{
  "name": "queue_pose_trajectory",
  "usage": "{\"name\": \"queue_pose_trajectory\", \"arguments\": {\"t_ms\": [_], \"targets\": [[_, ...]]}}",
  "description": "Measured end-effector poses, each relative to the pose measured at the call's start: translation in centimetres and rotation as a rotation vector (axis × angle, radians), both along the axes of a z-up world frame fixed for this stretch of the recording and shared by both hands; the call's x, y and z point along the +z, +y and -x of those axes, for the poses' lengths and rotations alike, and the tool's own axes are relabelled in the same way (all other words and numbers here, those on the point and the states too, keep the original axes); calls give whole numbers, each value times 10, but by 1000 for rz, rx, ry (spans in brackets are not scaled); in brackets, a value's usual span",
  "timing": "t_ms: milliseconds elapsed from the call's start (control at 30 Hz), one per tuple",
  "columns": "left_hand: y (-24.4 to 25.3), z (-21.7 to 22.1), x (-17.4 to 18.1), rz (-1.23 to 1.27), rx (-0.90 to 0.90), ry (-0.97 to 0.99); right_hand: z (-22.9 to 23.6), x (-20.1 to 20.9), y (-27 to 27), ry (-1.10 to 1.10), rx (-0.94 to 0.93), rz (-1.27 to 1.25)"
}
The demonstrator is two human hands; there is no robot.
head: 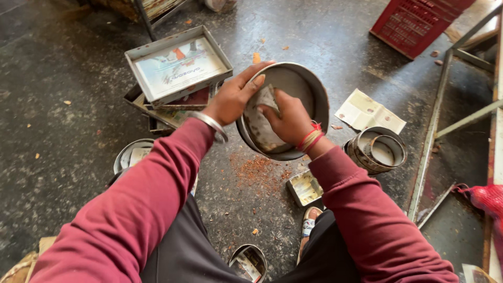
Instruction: The person sits on the floor and scrubs the interior and exterior of several round metal containers using a small abrasive pad. They repeatedly dip the pad into a small rectangular tin containing a cleaning paste, then rub the surfaces of the containers, occasionally shaking them to dislodge debris.
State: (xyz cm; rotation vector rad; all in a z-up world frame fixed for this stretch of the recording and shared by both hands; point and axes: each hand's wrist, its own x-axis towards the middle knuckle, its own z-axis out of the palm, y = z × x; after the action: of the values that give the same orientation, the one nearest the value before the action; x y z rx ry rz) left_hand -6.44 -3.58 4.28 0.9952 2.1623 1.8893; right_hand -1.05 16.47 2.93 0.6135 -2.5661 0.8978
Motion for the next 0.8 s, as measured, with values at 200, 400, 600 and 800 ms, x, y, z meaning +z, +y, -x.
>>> {"name": "queue_pose_trajectory", "arguments": {"t_ms": [200, 400, 600, 800], "targets": [[-5, 13, 2, -52, -218, 0, -4, 27, -4, 93, -362, -31], [-10, 20, 3, -68, -335, -67, -20, 10, -32, -7, 20, -264], [-20, 21, -3, 104, -412, -131, -31, 18, -37, -15, 123, -557], [-15, 27, -16, 115, -370, -99, -43, 6, -63, 20, -22, -480]]}}
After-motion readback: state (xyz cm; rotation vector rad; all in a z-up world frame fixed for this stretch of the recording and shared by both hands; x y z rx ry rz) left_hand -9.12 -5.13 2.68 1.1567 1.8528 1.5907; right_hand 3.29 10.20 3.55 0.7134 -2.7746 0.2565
